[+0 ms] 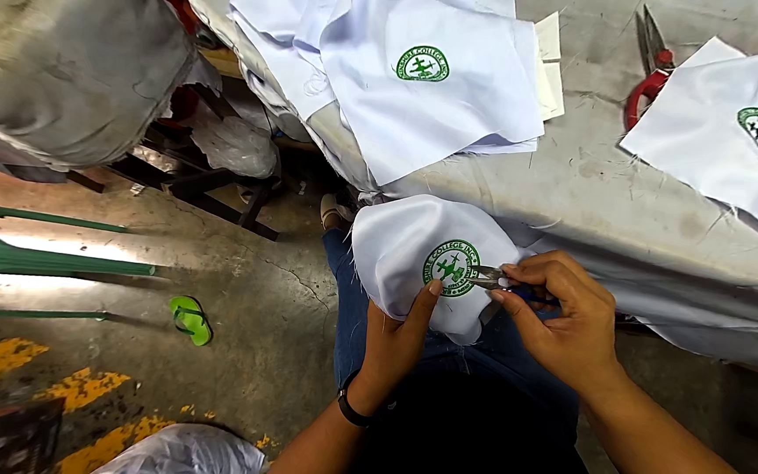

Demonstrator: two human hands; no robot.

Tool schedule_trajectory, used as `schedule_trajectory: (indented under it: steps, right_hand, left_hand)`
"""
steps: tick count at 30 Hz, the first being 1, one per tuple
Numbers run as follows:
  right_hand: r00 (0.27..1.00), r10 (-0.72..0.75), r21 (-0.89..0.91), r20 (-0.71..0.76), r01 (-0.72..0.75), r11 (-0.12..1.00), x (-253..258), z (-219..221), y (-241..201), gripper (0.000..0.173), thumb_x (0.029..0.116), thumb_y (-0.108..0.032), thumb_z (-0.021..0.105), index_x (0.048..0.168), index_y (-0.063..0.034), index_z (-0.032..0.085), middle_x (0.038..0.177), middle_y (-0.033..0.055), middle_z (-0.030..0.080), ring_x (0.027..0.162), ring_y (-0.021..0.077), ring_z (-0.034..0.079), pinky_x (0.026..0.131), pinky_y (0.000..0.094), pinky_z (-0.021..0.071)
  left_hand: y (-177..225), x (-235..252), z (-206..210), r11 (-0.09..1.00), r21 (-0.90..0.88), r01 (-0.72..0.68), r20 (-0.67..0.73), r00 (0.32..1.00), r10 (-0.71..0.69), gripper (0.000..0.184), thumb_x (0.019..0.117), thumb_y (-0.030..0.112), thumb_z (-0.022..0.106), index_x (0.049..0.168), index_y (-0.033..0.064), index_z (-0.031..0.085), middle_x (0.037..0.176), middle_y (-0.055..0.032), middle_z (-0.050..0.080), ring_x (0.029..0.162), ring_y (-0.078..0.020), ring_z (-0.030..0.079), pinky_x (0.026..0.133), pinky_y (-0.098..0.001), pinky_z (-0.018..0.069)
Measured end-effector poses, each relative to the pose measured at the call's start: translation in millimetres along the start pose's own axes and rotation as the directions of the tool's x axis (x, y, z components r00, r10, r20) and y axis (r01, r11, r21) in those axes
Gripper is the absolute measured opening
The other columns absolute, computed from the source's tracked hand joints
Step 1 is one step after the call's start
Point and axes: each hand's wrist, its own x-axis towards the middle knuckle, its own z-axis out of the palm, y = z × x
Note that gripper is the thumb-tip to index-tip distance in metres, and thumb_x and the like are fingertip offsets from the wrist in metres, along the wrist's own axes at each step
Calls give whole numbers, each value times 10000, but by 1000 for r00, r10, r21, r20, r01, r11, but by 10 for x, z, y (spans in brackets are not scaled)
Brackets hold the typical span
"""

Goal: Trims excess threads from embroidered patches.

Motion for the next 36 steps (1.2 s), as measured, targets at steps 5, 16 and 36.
schedule_trajectory:
  steps: [5,16,36]
  right_hand:
    - [996,-89,-58,-30,88,994,-18,23,-6,190,946,-206,725,976,-20,751,953,93,679,821,50,610,663,146,477]
    - [993,108,206,-46,-96,974,-49,75,-11,200,922,-191,732,997,-19,665,958,16,661,783,-5,599,641,123,497]
    - [998,-14,70,-64,18,997,-66,77,-61,161,922,-152,739,899,7,741,918,77,692,788,0,608,650,103,479]
  left_hand:
    - [9,7,-23,997,-28,65,11,998,-65,251,951,-25,622,1191,38,592,1005,17,732,941,-76,715,887,-291,606]
    - [11,-1,9,962,-193,194,14,981,-195,253,967,-32,590,1212,29,567,1008,-27,736,930,-121,729,882,-329,615]
    - [32,-44,65,946,-257,199,-44,975,-218,255,969,-35,589,1217,16,563,1021,-46,733,949,-131,725,898,-338,608]
